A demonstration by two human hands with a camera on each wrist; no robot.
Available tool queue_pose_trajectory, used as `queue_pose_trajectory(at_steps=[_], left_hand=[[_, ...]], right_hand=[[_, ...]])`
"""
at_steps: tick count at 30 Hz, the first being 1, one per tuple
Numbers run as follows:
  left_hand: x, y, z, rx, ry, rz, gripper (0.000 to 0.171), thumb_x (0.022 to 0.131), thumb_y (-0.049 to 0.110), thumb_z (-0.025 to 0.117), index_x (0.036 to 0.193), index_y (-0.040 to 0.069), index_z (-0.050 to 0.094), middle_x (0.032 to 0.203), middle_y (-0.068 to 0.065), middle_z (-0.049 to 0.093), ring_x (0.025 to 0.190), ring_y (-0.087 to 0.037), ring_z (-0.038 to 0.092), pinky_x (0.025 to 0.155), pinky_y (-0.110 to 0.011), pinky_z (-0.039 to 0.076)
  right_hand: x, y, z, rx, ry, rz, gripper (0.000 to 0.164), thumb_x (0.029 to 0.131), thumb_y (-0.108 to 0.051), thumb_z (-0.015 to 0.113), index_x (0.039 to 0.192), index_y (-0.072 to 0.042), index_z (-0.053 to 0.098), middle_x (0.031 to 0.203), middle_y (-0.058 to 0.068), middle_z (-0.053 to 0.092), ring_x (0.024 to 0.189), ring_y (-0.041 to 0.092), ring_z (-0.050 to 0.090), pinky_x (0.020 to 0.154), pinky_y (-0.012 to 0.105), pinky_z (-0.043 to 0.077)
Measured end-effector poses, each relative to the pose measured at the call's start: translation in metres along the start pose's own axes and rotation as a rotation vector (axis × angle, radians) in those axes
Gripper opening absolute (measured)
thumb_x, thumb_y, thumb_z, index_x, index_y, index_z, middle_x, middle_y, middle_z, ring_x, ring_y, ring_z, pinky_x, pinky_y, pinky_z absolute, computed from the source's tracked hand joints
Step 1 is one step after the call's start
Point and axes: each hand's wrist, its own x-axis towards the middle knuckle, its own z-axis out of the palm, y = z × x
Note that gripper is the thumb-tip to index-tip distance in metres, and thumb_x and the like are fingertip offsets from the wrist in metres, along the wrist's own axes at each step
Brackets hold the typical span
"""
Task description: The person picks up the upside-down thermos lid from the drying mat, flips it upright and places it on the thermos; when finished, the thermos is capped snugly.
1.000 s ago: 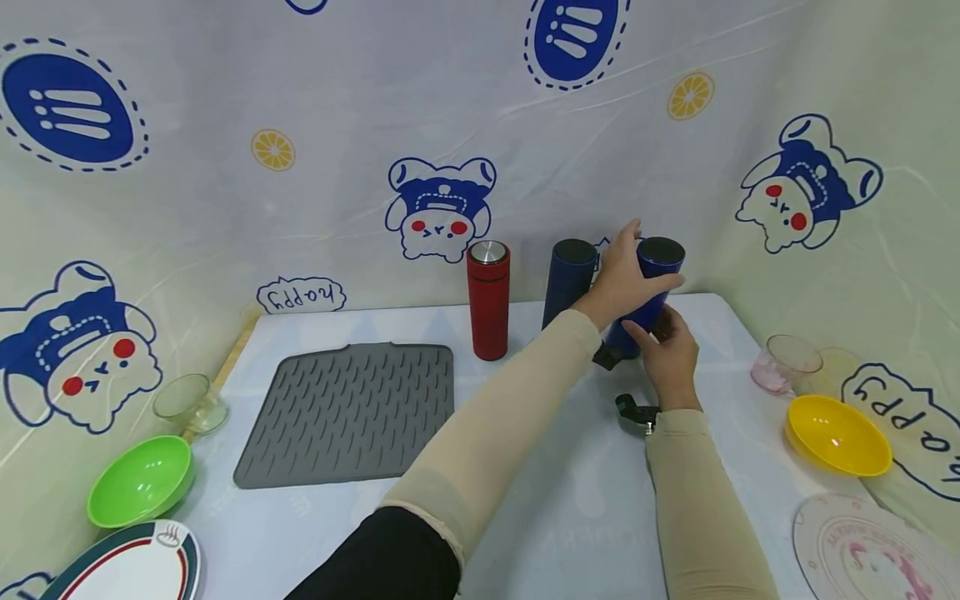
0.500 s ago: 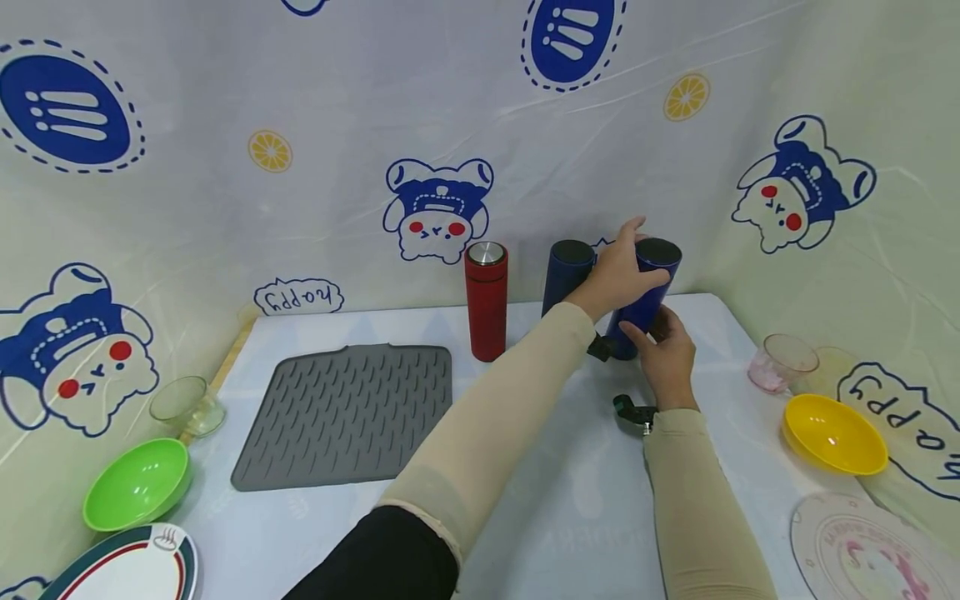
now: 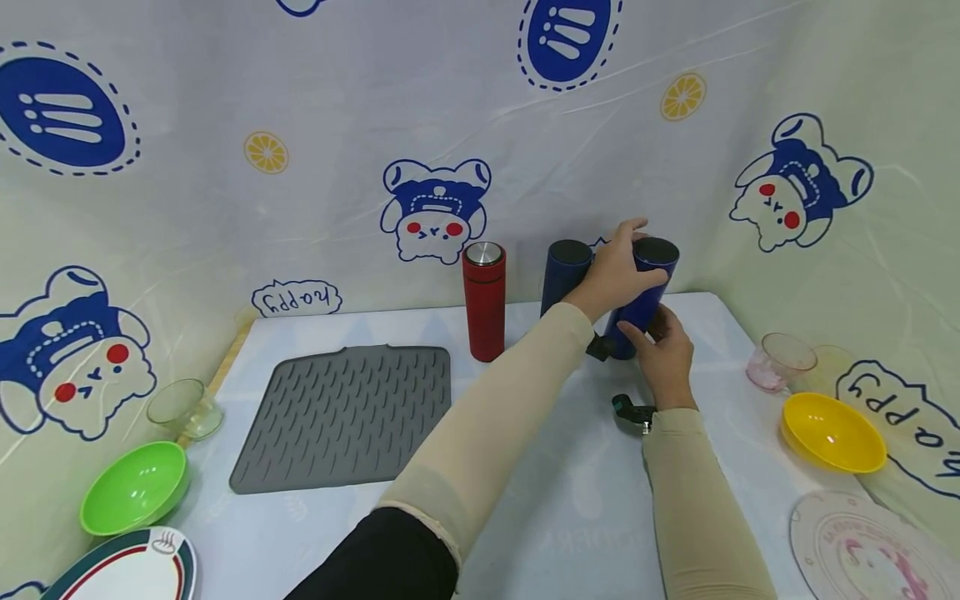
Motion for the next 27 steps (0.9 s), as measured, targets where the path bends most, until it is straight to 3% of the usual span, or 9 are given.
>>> queue_pose_trajectory(at_steps=[3,6,9,13,17,21,24,27], left_hand=[[0.0017,0.0004,0.0011,0.026,-0.049,-0.003,0.081,0.084,0.028,0.069,0.147,0.03,0.019,0.142,0.015,0.032,0.12,-0.002,0.04,0.095,-0.025,0.037],[0.0027,0.0005,0.0046,0.108,-0.025,-0.009,0.089,0.079,0.039,0.074,0.147,0.032,0.017,0.144,0.013,0.026,0.126,-0.002,0.029,0.097,-0.026,0.036],[0.0027,0.0021,0.0066,0.164,0.048,-0.015,0.097,0.069,0.046,0.08,0.146,0.03,0.022,0.136,0.009,0.032,0.12,-0.002,0.032,0.092,-0.021,0.039],[0.0025,0.0039,0.0031,0.103,0.083,0.001,0.095,0.068,0.037,0.084,0.144,0.025,0.028,0.128,0.007,0.043,0.112,-0.003,0.042,0.088,-0.016,0.04],[0.0035,0.0021,-0.0021,0.017,0.002,0.026,0.094,0.075,0.021,0.081,0.146,0.029,0.02,0.134,0.011,0.043,0.108,-0.003,0.049,0.086,-0.017,0.041],[0.0037,0.0003,-0.0026,0.003,-0.077,0.042,0.095,0.079,0.02,0.074,0.148,0.034,0.009,0.143,0.013,0.031,0.118,-0.001,0.041,0.093,-0.023,0.038],[0.0029,0.0001,0.0013,0.069,-0.04,0.024,0.101,0.075,0.034,0.079,0.148,0.033,0.01,0.146,0.011,0.025,0.126,-0.002,0.03,0.097,-0.026,0.036],[0.0026,0.001,0.0051,0.133,0.04,-0.009,0.106,0.066,0.045,0.083,0.147,0.031,0.016,0.139,0.009,0.03,0.122,-0.002,0.032,0.094,-0.022,0.038]], right_hand=[[0.0004,-0.001,-0.0012,-0.013,-0.01,0.016,0.078,0.079,-0.053,0.066,0.145,-0.024,0.035,0.138,0.003,0.046,0.124,0.018,0.045,0.102,0.038,0.034],[0.0005,-0.0005,-0.0011,-0.007,-0.015,0.033,0.079,0.078,-0.053,0.066,0.145,-0.025,0.035,0.138,0.003,0.046,0.124,0.018,0.044,0.102,0.038,0.034],[0.0009,0.0004,-0.0001,-0.005,-0.012,0.037,0.079,0.078,-0.054,0.066,0.145,-0.025,0.035,0.139,0.004,0.045,0.125,0.019,0.043,0.102,0.039,0.034],[0.0014,-0.0017,0.0004,-0.026,-0.015,0.043,0.082,0.077,-0.056,0.065,0.146,-0.025,0.032,0.14,0.004,0.044,0.126,0.02,0.042,0.102,0.039,0.033],[0.0013,-0.0036,-0.0002,-0.034,-0.017,0.023,0.081,0.078,-0.056,0.064,0.146,-0.024,0.033,0.14,0.004,0.044,0.125,0.02,0.043,0.103,0.04,0.032],[0.0012,-0.0038,-0.0019,-0.035,-0.021,0.008,0.079,0.079,-0.053,0.065,0.145,-0.023,0.034,0.139,0.003,0.045,0.125,0.02,0.043,0.103,0.04,0.033],[0.0007,-0.0034,-0.0021,-0.019,-0.028,0.019,0.079,0.079,-0.052,0.066,0.145,-0.023,0.034,0.139,0.003,0.045,0.125,0.019,0.043,0.102,0.039,0.033],[0.0005,-0.0031,-0.0016,-0.014,-0.035,0.037,0.08,0.078,-0.053,0.066,0.146,-0.024,0.033,0.139,0.003,0.045,0.125,0.019,0.043,0.102,0.039,0.034]])
